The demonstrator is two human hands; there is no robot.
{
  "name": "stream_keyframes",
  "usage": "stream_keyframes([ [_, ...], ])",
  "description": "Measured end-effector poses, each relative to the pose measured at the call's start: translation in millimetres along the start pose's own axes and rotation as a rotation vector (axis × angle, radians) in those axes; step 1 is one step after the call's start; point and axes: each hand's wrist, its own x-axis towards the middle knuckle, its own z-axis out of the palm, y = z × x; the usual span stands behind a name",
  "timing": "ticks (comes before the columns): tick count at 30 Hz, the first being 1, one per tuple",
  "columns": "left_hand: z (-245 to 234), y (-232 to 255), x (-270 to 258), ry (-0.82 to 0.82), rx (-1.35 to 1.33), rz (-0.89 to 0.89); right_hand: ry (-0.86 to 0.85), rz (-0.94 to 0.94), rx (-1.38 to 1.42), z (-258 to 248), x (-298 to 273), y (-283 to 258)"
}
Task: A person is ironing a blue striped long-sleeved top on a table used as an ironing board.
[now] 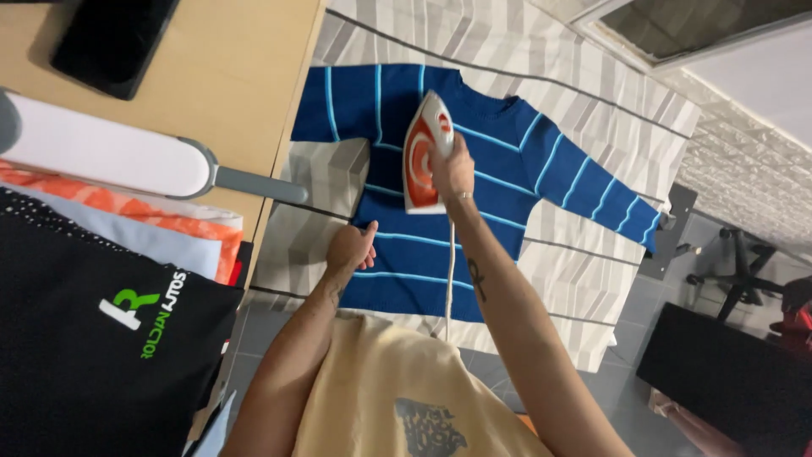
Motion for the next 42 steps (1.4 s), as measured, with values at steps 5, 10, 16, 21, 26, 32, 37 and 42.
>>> stream_keyframes([
  [5, -5.8, 11.8, -11.0, 0.020, 0.006, -0.013, 0.021, -0.030, 0.013, -17.7, 24.9, -31.5],
  [10, -4.6, 13.7, -8.0, 0.039, 0.027, -0.020, -0.018, -0.071, 0.014, -23.9, 30.4, -30.3],
  [16, -6.4, 20.8, -9.3, 0.019, 0.028, -0.032, -0.037, -0.080, -0.065, -13.4, 58.5, 18.7],
  [21, -3.2, 13.5, -7.4, 0.070, 0.024, 0.011, 0.053, 0.013, 0.088, -15.4, 74.5, 1.6],
  [26, -4.6, 12.8, -3.8, 0.056, 0.054, 0.027, 0.024, -0.086, -0.010, -46.2, 30.8, -42.2],
  [32, -10.1, 26.5, -18.7, 0.045, 0.051, -0.018, -0.064, -0.342, -0.110, -12.6, 45.3, 28.8],
  [37, -8.5, 17.0, -11.9, 0.030, 0.040, 0.051, -0.133, -0.479, -0.144, -12.7, -17.3, 30.5],
  [42, 2.3, 0.7, 2.6, 0.014, -0.003, 0.097, -0.212, -0.451, -0.278, -19.7, -73.2, 27.3],
])
